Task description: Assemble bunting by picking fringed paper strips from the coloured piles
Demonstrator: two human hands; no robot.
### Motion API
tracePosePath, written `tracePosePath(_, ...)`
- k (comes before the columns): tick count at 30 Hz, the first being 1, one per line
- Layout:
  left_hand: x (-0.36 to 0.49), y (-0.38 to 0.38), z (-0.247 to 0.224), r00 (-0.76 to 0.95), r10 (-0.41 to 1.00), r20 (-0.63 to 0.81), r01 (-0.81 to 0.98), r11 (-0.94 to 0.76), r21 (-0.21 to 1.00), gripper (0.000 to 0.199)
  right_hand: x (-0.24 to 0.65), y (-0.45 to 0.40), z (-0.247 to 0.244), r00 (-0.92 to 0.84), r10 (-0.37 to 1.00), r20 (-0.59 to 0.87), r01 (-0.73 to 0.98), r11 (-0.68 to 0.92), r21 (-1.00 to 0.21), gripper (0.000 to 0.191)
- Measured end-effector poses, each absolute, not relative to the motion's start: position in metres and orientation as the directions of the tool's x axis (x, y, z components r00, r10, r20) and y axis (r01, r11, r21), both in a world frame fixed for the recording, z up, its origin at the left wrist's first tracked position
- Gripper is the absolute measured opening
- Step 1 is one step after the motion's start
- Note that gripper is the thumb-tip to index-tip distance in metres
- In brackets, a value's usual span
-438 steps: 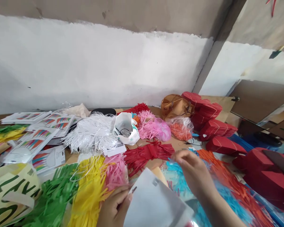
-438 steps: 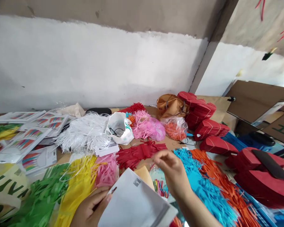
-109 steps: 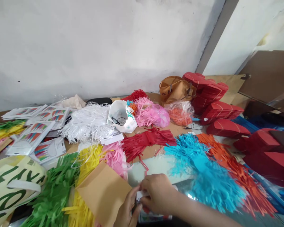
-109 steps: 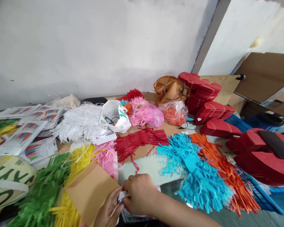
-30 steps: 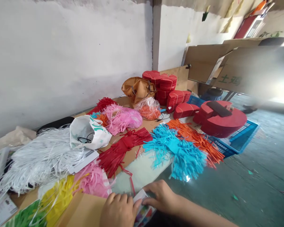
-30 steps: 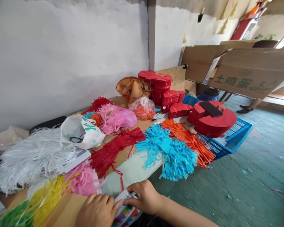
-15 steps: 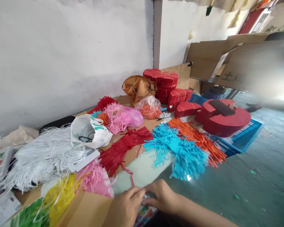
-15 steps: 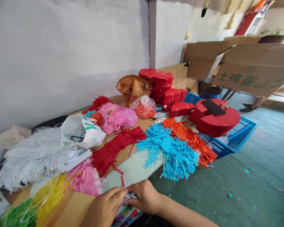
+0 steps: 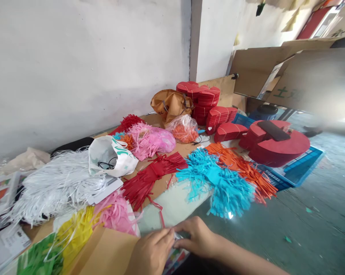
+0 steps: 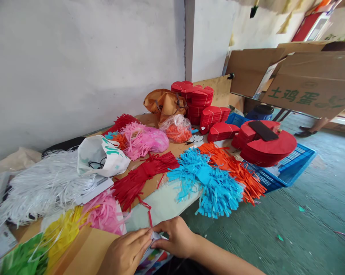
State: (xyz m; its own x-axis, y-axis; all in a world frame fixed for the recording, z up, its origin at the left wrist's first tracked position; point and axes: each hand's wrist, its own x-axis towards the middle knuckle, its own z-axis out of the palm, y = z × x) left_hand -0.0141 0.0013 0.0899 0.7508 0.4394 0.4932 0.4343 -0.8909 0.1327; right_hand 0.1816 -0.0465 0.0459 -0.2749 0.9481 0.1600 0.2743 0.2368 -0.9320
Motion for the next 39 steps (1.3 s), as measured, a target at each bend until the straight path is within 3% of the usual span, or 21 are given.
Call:
tracePosePath(14, -0.021, -0.006, 0.102, 0.770, 0.421, 0.479, 0.404, -0.903, 0.145, 0.034, 0.177, -0.048, 0.053, -0.268, 0.952, 0.145, 0.290, 0.224, -0.931, 0.035)
tracePosePath(19, -0.023, -0.012, 0.097, 0.800, 0.336, 0.497, 0.399, -0.917, -0.023, 0.039, 0.177, -0.050, 0.051, -0.267, 0.950, 0.163, 0.291, 0.240, -0.926, 0.036)
tracePosePath(22, -0.033, -0.019, 0.087, 0.762, 0.316, 0.565, 0.470, -0.871, -0.147, 0.038, 0.176, -0.053, 0.044, -0.256, 0.917, 0.306, 0.315, 0.378, -0.870, 0.042)
tracePosePath(24, -0.041, -0.023, 0.083, 0.746, 0.318, 0.586, 0.500, -0.848, -0.177, 0.035, 0.176, -0.055, 0.040, -0.313, 0.865, 0.392, 0.308, 0.483, -0.819, 0.038)
tracePosePath(27, -0.053, -0.027, 0.083, 0.774, 0.318, 0.547, 0.491, -0.847, -0.203, 0.038, 0.179, -0.055, 0.041, -0.348, 0.845, 0.406, 0.304, 0.512, -0.804, 0.030)
tracePosePath(31, -0.060, -0.034, 0.085, 0.767, 0.331, 0.549, 0.496, -0.849, -0.181, 0.048, 0.178, -0.057, 0.052, -0.336, 0.829, 0.446, 0.337, 0.548, -0.766, 0.030)
tracePosePath(36, -0.055, -0.047, 0.074, 0.641, 0.479, 0.600, 0.639, -0.766, -0.070, 0.037, 0.178, -0.069, 0.059, -0.319, 0.830, 0.457, 0.452, 0.557, -0.697, 0.026)
tracePosePath(39, -0.064, -0.061, 0.071, 0.597, 0.527, 0.605, 0.694, -0.717, -0.060, 0.028, 0.185, -0.057, 0.053, -0.438, 0.810, 0.391, 0.315, 0.546, -0.776, 0.030)
